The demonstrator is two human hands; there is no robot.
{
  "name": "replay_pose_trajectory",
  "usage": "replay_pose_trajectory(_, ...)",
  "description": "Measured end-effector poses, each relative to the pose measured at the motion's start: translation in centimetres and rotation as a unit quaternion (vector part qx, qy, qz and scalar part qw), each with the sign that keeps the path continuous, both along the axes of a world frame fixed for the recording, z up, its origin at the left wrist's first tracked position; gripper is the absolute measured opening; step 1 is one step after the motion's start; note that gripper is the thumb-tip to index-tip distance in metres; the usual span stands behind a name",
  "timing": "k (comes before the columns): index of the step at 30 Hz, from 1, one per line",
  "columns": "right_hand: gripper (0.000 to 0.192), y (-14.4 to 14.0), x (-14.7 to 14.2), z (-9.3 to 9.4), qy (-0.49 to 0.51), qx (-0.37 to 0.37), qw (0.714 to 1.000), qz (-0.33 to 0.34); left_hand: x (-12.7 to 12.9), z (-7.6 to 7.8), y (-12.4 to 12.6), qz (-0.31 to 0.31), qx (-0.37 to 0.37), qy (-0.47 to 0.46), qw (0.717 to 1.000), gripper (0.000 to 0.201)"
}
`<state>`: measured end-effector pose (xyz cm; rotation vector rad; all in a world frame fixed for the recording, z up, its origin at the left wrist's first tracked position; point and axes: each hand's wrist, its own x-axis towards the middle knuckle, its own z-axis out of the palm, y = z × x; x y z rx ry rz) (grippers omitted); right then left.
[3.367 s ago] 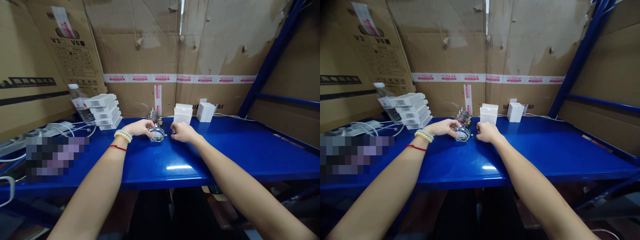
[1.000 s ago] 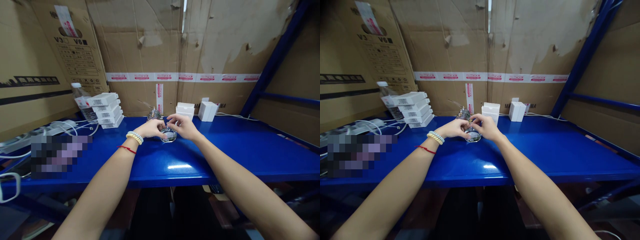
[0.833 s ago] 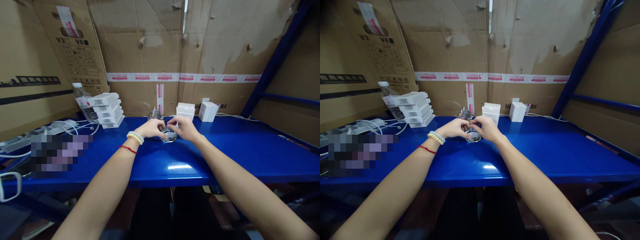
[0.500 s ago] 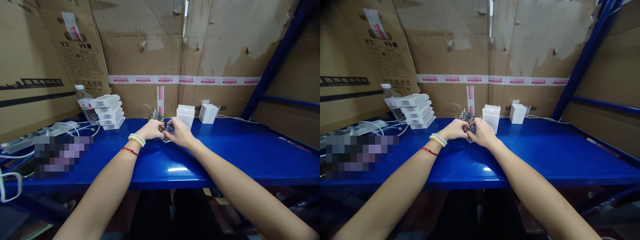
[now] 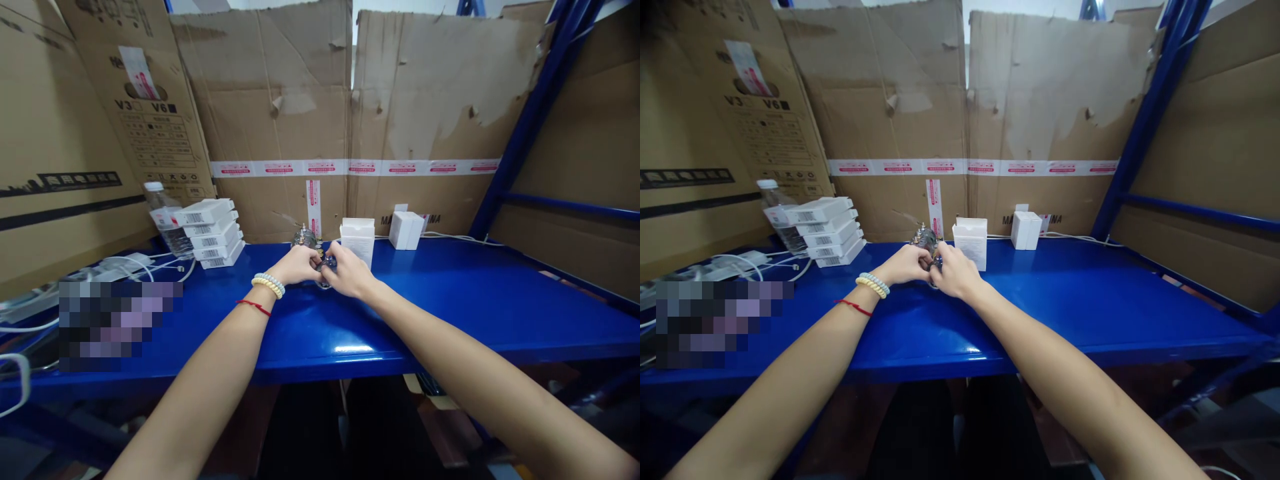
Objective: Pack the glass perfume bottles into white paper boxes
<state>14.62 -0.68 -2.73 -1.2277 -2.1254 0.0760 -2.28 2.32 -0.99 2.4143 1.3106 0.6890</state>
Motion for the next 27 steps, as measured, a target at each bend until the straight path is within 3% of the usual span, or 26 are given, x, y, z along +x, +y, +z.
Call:
replay_pose_trajectory(5,0.019,-0.1,0.0,-0.5,0.039,0.035,0.999,0.010,-0.1,0.0,-0.1,-0.008,-0.016,-0.009,1.000,0.024)
replay_pose_trajectory(9,0.016,0.8,1.6,0.0,0.110,0.113,0.985,0.073,-0.1,0.3,-0.3,-0.011,-0.004,0.009,1.000,0.032)
replay_pose_trajectory(12,0.022,1.7,3.4,0.8,0.154,0.080,0.984,0.041,-0.3,0.6,-0.4,-0.008,-0.026,0.010,1.000,0.037)
replay_pose_trajectory(16,0.021,2.4,4.6,0.8,0.027,-0.023,0.999,-0.001,-0.8,0.7,-0.3,-0.026,-0.089,-0.018,0.996,0.040)
replay_pose_trajectory(21,0.034,2.5,4.0,-0.5,-0.116,-0.043,0.991,-0.051,-1.1,0.5,-0.1,-0.038,-0.113,-0.074,0.990,0.047)
replay_pose_trajectory(25,0.022,2.5,3.8,-0.7,-0.138,-0.078,0.986,-0.061,-1.0,0.7,-0.1,-0.051,-0.096,-0.130,0.985,0.052)
replay_pose_trajectory(27,0.017,2.4,3.8,-0.3,-0.090,-0.062,0.992,-0.070,-0.9,0.7,-0.2,-0.046,-0.096,-0.084,0.991,0.048)
